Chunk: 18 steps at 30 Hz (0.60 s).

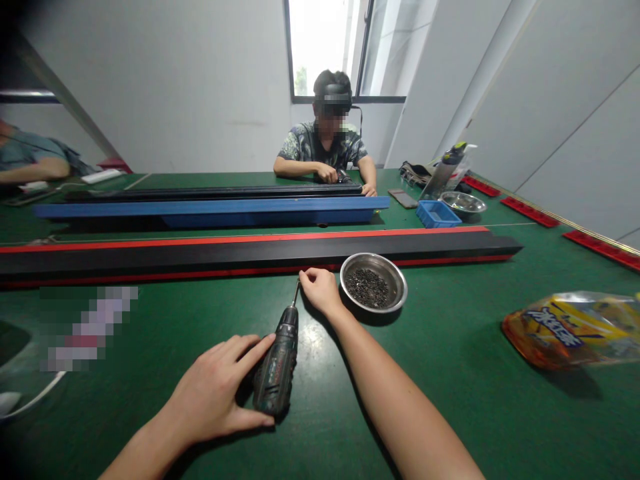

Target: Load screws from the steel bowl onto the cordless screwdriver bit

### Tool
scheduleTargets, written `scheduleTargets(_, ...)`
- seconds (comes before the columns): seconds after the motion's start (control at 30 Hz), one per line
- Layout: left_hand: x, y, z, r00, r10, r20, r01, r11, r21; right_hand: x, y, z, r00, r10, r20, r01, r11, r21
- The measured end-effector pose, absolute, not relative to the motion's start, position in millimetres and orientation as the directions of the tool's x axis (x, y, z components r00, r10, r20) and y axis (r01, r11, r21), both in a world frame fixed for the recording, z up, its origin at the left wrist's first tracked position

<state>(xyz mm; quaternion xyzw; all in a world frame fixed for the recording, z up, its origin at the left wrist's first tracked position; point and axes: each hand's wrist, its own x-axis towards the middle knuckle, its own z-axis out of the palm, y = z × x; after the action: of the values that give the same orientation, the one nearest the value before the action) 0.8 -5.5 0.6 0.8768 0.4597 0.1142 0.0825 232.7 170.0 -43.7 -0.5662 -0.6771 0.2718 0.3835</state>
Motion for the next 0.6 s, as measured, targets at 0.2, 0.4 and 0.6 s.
scheduleTargets(0.2, 0.7, -6.0, 0.9, 0.551, 0.826, 0.115, 0.789, -0.561, 0.25, 232.1, 169.9, -44.0, -0.054, 0.975, 0.213, 0.556, 0.207, -0.805)
scheduleTargets(0.4, 1.3, -5.7, 2.0, 0.549, 0.83, 0.095, 0.793, -0.554, 0.255, 232.2, 169.0, -43.5, -0.047, 0.975, 0.216, 0.55, 0.206, -0.81)
scheduleTargets(0.6, 0.9, -6.6, 2.3, 0.546, 0.83, 0.111, 0.789, -0.554, 0.266, 232.4, 168.7, -43.3, -0.042, 0.973, 0.225, 0.553, 0.21, -0.806)
